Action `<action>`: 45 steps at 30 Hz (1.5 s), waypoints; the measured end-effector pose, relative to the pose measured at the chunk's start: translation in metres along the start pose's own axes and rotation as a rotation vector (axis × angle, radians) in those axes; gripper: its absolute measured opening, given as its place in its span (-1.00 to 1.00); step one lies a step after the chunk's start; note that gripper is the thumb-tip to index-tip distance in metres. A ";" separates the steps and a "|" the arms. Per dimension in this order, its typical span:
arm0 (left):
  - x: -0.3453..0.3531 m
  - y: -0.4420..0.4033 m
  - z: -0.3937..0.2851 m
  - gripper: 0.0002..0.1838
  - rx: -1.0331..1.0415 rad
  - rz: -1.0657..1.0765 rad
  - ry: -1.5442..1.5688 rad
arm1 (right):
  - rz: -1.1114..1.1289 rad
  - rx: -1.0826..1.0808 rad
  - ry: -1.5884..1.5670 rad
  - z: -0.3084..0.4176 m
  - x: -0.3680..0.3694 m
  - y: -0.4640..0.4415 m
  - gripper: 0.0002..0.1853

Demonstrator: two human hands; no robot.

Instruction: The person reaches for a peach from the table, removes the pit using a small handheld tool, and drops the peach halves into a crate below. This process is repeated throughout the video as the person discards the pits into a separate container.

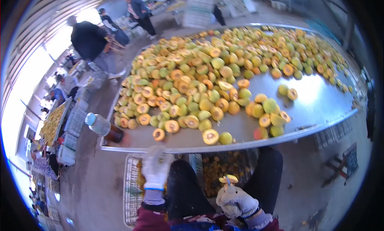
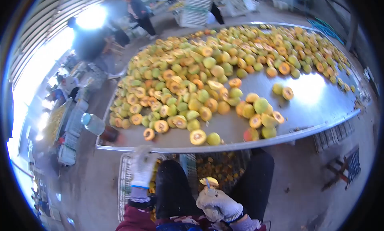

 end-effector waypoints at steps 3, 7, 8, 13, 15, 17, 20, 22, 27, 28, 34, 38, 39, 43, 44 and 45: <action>0.069 -0.008 -0.032 -0.65 -0.069 0.312 0.222 | -0.107 0.026 0.106 -0.002 -0.003 -0.004 -0.85; 0.124 -0.045 -0.097 -0.34 -0.193 0.894 -0.182 | -0.224 -0.084 0.168 0.008 0.016 0.006 -0.84; 0.139 -0.040 -0.096 -0.25 -0.182 0.926 -0.191 | -0.244 -0.068 0.207 0.008 0.017 0.007 -0.85; 0.147 -0.035 -0.092 -0.28 -0.243 0.928 0.055 | -0.267 -0.101 0.256 0.007 0.016 0.004 -0.87; 0.131 -0.037 -0.099 -0.31 -0.298 0.960 0.110 | -0.234 -0.111 0.234 0.003 0.017 0.003 -0.87; 0.141 -0.028 -0.082 -0.36 -0.485 0.847 0.436 | -0.201 -0.122 0.213 -0.002 0.015 0.001 -0.88; 0.121 -0.023 -0.085 -0.54 -0.782 0.692 1.037 | -0.232 -0.202 0.228 -0.004 0.012 0.001 -0.90; 0.087 -0.020 -0.107 -0.52 -0.762 0.633 1.610 | -0.275 -0.160 0.244 -0.005 0.011 0.003 -0.89; 0.052 0.020 -0.131 -0.50 -0.668 0.710 1.371 | -0.271 -0.260 0.383 -0.013 0.003 -0.006 -0.83; 0.039 0.021 -0.144 -0.51 -0.561 0.758 1.271 | -0.261 -0.332 0.474 -0.016 -0.001 -0.010 -0.80; 0.033 0.036 -0.172 -0.52 -0.191 0.876 0.742 | -0.047 -0.500 0.292 -0.034 -0.016 -0.024 -0.74; 0.042 0.046 -0.172 -0.45 -0.077 0.847 0.521 | -0.225 -0.760 0.900 -0.011 0.003 -0.003 -0.74; 0.045 0.049 -0.170 -0.43 -0.050 0.811 0.505 | -0.301 -0.693 0.986 -0.011 0.002 0.001 -0.72; 0.037 0.046 -0.180 -0.46 0.026 0.688 0.362 | -0.427 -0.631 0.990 -0.014 0.001 -0.002 -0.66; 0.041 0.048 -0.181 -0.46 0.037 0.696 0.368 | -0.429 -0.633 0.928 -0.015 0.001 -0.002 -0.67; 0.043 0.048 -0.180 -0.53 0.132 0.543 0.361 | -0.467 -0.649 1.126 -0.017 0.003 -0.001 -0.68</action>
Point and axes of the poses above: each hand's wrist, its own y-axis away from the middle knuckle, its own x-axis out of the palm, z = x × y, the point moved 4 cm from there along -y, towards the middle knuckle, and after that the axes turned 4 degrees about -z, right-handed, at the moved point
